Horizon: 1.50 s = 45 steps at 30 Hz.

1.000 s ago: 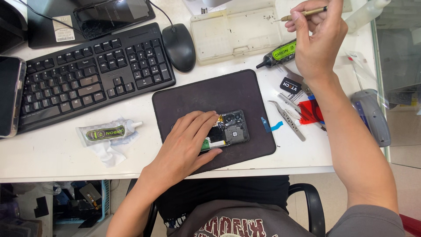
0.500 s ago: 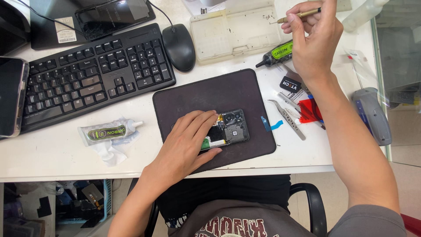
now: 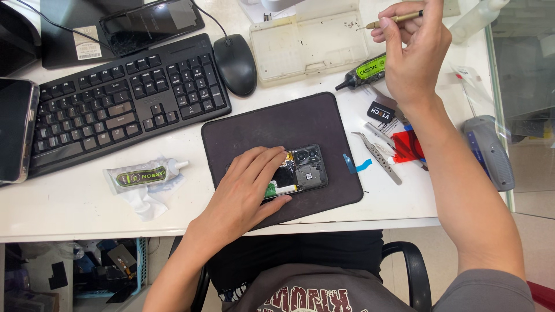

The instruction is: The person uses a manual screwdriver and a power screwdriver to remove and reinstall screws on the internal frame of a disassembled smartphone. The person repeatedly places screws into a plastic case and retrieves them while working on the camera and battery areas.

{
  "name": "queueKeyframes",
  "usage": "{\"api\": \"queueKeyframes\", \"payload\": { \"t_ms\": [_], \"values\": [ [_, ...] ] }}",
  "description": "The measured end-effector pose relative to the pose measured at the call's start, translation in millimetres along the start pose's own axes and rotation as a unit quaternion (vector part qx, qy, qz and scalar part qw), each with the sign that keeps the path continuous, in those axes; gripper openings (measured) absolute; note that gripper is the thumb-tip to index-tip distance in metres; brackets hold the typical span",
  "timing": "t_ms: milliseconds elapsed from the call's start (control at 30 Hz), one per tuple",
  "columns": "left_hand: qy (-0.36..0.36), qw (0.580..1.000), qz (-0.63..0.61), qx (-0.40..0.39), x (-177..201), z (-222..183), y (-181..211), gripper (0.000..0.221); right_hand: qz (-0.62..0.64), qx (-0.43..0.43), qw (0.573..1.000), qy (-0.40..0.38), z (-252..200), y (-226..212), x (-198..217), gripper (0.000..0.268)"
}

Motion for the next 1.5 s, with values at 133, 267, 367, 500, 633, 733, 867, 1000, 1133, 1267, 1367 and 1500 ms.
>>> {"api": "queueKeyframes", "payload": {
  "t_ms": [133, 267, 367, 500, 633, 733, 867, 1000, 1133, 1267, 1367, 1500],
  "values": [
    [0.003, 1.000, 0.000, -0.001, -2.2, -0.8, -1.5, 0.070, 0.000, 0.001, 1.000, 0.001, 0.3, -1.6, 0.2, 0.021],
    [0.002, 1.000, -0.001, -0.004, -3.4, -0.1, -3.4, 0.070, -0.004, 0.003, 1.000, -0.001, 1.7, -4.4, 1.4, 0.022],
    [0.009, 1.000, -0.006, -0.011, 0.9, 2.4, -0.8, 0.069, -0.006, 0.007, 1.000, 0.000, 1.4, -8.2, 2.6, 0.025],
    [0.027, 0.999, -0.021, -0.008, 11.4, 7.4, 4.5, 0.065, 0.002, 0.014, 1.000, 0.016, 2.5, -11.0, 6.1, 0.033],
    [0.073, 0.989, 0.089, -0.089, 13.6, 38.0, 7.4, 0.046, -0.009, 0.030, 0.999, 0.037, 5.8, -7.9, 10.9, 0.027],
    [0.133, 0.974, 0.101, -0.154, -3.1, 117.2, 2.3, 0.022, -0.029, 0.037, 0.998, 0.042, 2.3, -7.6, 15.8, 0.020],
    [0.211, 0.956, 0.125, -0.161, -31.1, 238.0, 0.4, 0.015, -0.007, 0.017, 0.997, 0.070, 2.2, -8.5, 21.3, 0.021],
    [0.209, 0.949, 0.208, -0.115, -60.5, 273.9, -11.4, 0.017, 0.016, 0.004, 0.995, 0.095, 2.8, -5.6, 27.2, 0.024],
    [0.194, 0.941, 0.257, -0.105, -77.6, 275.4, -17.4, 0.028, 0.010, 0.013, 0.995, 0.099, 0.6, -4.4, 29.1, 0.016],
    [0.183, 0.945, 0.252, -0.100, -76.1, 277.1, -16.1, 0.028, 0.003, 0.021, 0.994, 0.107, 2.6, -7.8, 29.8, 0.013],
    [0.183, 0.949, 0.236, -0.098, -74.8, 278.9, -15.9, 0.021, 0.008, 0.029, 0.994, 0.107, 2.5, -10.1, 31.4, 0.011],
    [0.215, 0.954, 0.192, -0.082, -78.9, 284.5, -17.7, 0.012, 0.004, 0.043, 0.994, 0.100, 2.1, -11.2, 31.0, 0.009]
  ]
}}
Point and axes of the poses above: each hand's wrist, its own z-axis towards the middle knuckle, its own x-axis out of the back of the hand, y = z × x, the point moved 3 cm from there along z, towards the middle knuckle, and after that the axes turned 12 degrees about x, right-handed, at the moved point
